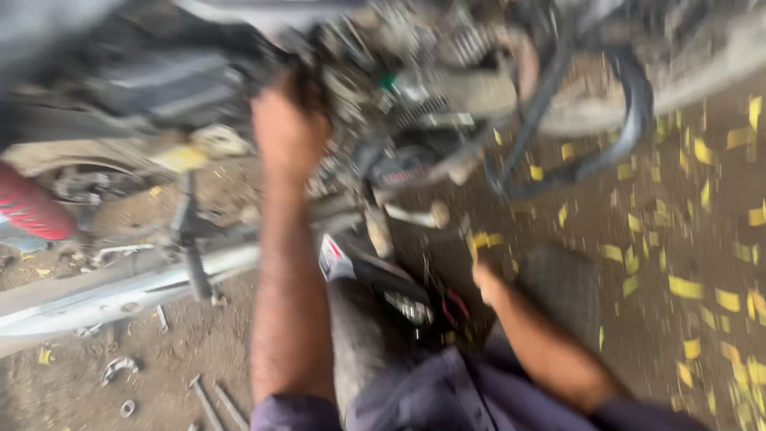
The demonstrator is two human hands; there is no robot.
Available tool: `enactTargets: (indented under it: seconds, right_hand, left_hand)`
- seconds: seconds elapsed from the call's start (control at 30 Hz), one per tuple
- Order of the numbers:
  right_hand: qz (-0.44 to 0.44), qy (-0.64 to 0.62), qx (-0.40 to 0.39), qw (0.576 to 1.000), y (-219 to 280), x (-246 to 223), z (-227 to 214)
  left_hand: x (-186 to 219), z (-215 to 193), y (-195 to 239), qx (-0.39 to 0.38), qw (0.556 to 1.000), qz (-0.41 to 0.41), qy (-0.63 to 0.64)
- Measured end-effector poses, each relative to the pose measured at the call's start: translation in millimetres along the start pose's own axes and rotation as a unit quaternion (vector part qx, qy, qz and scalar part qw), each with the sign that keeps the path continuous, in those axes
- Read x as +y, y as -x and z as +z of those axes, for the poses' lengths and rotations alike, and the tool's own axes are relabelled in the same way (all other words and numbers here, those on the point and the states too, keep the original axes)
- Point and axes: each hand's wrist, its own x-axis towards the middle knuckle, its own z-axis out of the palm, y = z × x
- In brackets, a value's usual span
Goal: The person selects a wrench from a metal tray and moves to a motorcycle. They use the wrench and pliers to tighten bolts and adjust components on the motorcycle's engine area.
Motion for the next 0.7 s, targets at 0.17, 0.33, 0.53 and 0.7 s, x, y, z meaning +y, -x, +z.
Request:
enactTargets:
  seconds: [0.17, 0.33, 0.53, 0.7]
  right_hand:
    - [0.105, 0.045, 0.129, 0.985, -26, 20, -4]
    - [-0.131, 0.36, 0.087, 0.92, -26, 36, 4]
    - [-0.153, 0.421, -0.157, 0.88, 13, 46, 62]
    - [-0.139, 0.41, -0.071, 0.899, 37, 35, 73]
  left_hand:
    - [-2, -26, -11, -0.207, 0.967, -0.123, 0.078]
    - [-10, -26, -13, -0.148, 0.989, 0.01, -0.002]
    - [-14, -19, -11, -0.116, 0.992, -0.024, -0.034]
    - [-19, -5, -7, -0.084, 0.988, -0.133, 0.007]
